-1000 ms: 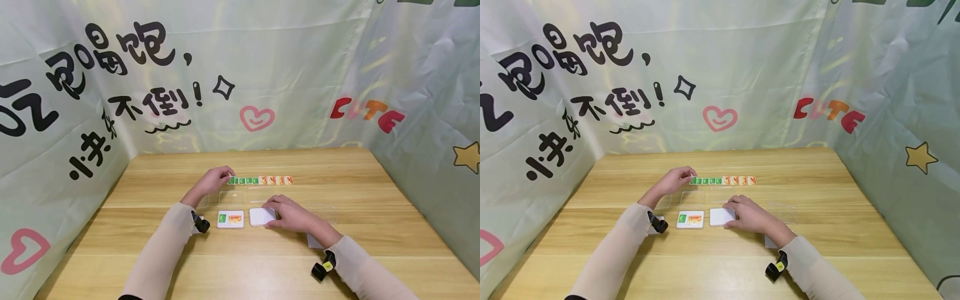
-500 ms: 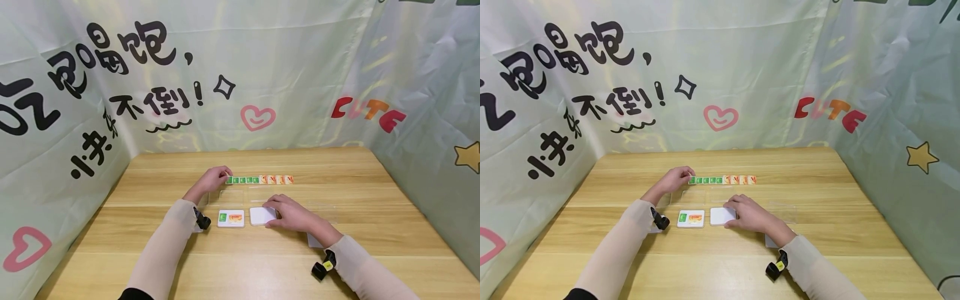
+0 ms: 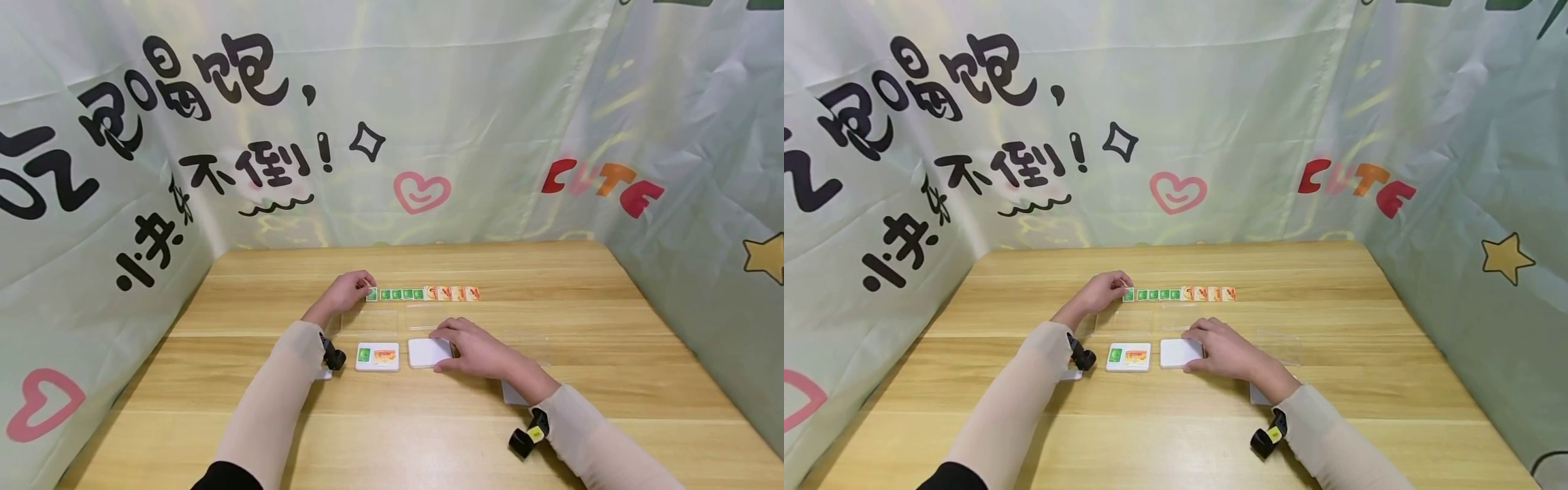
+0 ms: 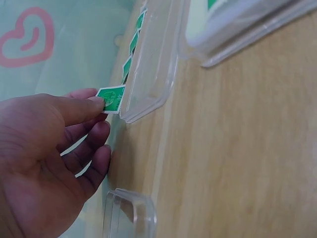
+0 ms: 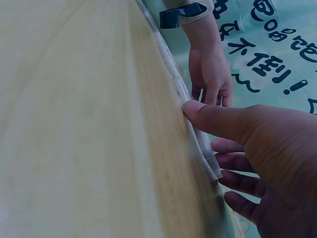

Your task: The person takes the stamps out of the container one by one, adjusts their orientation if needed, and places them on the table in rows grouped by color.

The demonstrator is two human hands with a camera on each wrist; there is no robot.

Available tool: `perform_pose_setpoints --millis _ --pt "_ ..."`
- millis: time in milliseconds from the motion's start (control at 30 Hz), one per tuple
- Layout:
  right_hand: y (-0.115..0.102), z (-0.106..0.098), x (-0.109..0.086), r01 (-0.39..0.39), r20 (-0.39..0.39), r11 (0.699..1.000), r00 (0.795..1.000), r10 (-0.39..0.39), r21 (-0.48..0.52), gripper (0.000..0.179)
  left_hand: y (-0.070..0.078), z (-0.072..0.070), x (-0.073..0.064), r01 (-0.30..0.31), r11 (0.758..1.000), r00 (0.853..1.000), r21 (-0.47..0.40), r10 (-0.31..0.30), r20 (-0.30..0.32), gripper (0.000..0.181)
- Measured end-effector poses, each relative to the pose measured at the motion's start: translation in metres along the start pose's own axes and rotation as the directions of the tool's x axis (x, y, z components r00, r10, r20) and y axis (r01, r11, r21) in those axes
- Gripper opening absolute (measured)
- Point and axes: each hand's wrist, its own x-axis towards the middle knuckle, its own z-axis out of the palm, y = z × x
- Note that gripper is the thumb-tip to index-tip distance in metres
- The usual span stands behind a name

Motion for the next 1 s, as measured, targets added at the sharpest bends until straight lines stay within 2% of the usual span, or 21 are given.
perform_pose_setpoints --millis 633,1000 --pt "0.003 0.003 0.001 -0.003 0.0 1.0 1.0 0.003 -0.007 0.055 -0.001 0.008 0.005 -0.029 0.999 0.998 0.036 0.031 -0.055 0.007" --pt "0.003 0.002 0.0 -0.002 -0.001 1.0 1.0 0.002 -0.006 0.056 -0.003 0.011 0.006 -0.023 0.999 0.997 0.039 0.025 -0.066 0.006"
